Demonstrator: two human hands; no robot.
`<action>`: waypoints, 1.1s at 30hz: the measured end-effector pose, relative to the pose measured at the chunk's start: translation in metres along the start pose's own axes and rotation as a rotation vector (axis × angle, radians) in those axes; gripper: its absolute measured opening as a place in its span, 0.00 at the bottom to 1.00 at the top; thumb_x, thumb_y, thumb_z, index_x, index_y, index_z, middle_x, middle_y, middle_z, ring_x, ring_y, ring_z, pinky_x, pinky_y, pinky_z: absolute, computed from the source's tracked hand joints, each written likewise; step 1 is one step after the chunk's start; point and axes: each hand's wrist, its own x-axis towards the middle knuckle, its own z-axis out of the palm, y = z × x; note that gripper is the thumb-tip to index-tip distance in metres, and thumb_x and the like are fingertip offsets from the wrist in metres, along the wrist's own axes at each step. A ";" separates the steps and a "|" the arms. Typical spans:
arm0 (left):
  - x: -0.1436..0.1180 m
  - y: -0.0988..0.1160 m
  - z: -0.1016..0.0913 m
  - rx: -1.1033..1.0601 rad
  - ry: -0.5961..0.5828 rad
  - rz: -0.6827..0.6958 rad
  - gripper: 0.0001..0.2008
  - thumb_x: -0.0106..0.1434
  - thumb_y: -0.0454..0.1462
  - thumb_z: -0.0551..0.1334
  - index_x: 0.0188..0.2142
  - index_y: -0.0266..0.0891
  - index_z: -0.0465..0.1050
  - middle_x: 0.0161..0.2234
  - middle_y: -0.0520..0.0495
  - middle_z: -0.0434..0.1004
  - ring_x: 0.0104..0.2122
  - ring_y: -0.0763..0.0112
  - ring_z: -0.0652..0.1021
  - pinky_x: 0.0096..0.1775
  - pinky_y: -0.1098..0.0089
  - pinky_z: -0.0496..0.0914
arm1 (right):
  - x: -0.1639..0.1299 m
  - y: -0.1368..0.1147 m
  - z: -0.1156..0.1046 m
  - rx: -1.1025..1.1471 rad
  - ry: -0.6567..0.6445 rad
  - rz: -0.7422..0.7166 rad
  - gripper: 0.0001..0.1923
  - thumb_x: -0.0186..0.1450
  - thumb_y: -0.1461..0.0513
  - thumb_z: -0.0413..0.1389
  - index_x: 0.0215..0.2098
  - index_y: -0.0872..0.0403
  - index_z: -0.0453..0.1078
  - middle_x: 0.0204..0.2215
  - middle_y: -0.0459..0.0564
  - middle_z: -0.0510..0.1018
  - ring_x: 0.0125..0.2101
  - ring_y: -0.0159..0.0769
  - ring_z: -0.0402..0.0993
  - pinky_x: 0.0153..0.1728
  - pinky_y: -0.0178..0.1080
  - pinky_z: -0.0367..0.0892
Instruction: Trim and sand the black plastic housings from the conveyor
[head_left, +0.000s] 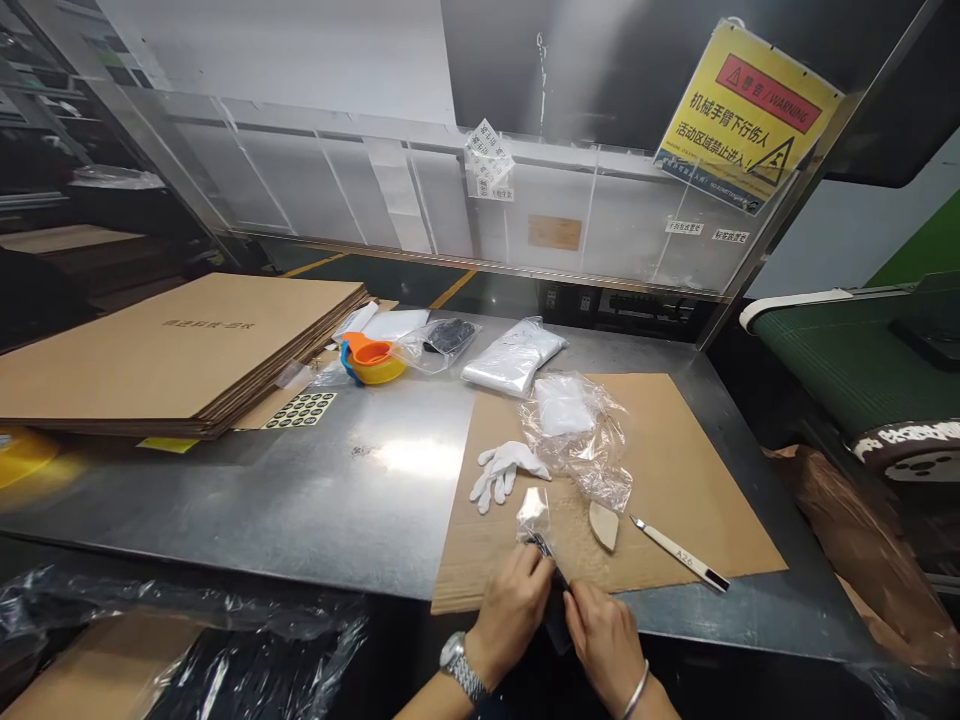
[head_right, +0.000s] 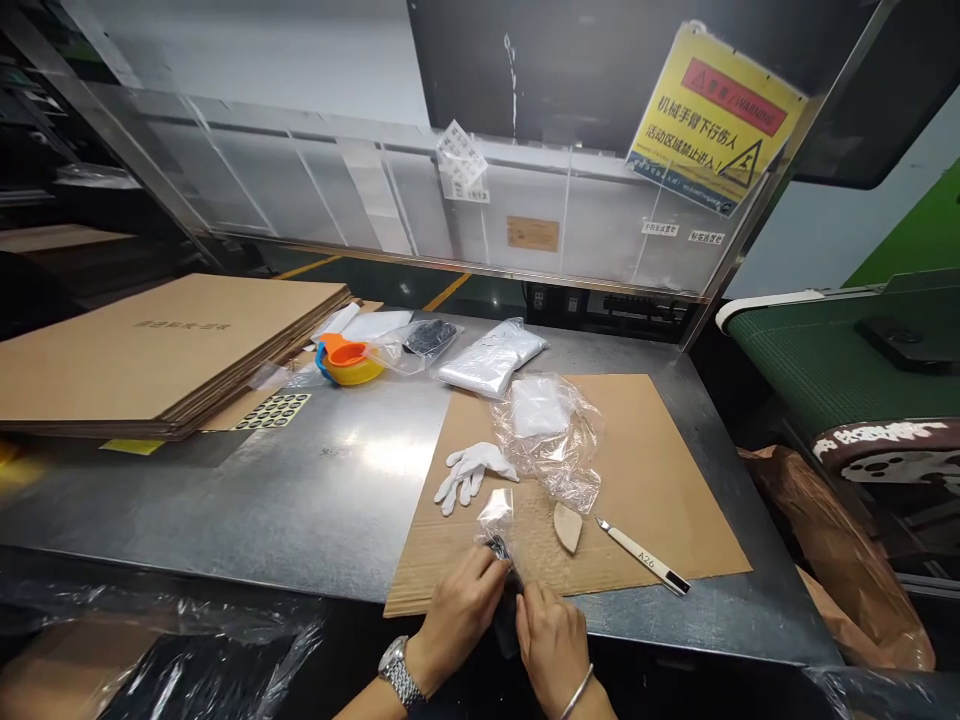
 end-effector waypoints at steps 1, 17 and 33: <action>0.000 0.002 -0.002 -0.004 -0.012 0.049 0.09 0.62 0.32 0.53 0.30 0.42 0.70 0.28 0.49 0.71 0.29 0.67 0.71 0.30 0.69 0.66 | 0.002 0.000 -0.001 -0.001 -0.002 0.002 0.18 0.66 0.59 0.39 0.37 0.54 0.69 0.28 0.55 0.78 0.29 0.44 0.75 0.28 0.37 0.58; 0.013 0.019 -0.055 -0.083 -0.108 0.024 0.11 0.63 0.30 0.49 0.32 0.39 0.69 0.27 0.47 0.76 0.28 0.67 0.76 0.29 0.70 0.66 | 0.035 -0.034 -0.067 -0.042 -0.090 -0.004 0.13 0.64 0.63 0.45 0.26 0.53 0.68 0.19 0.48 0.73 0.23 0.34 0.70 0.24 0.32 0.53; 0.075 0.045 -0.111 -0.538 -0.131 -0.024 0.10 0.61 0.35 0.53 0.32 0.39 0.74 0.22 0.52 0.76 0.23 0.73 0.74 0.26 0.75 0.66 | 0.032 -0.004 -0.137 0.896 -0.047 0.104 0.15 0.59 0.51 0.49 0.37 0.53 0.62 0.17 0.38 0.66 0.15 0.24 0.56 0.18 0.29 0.50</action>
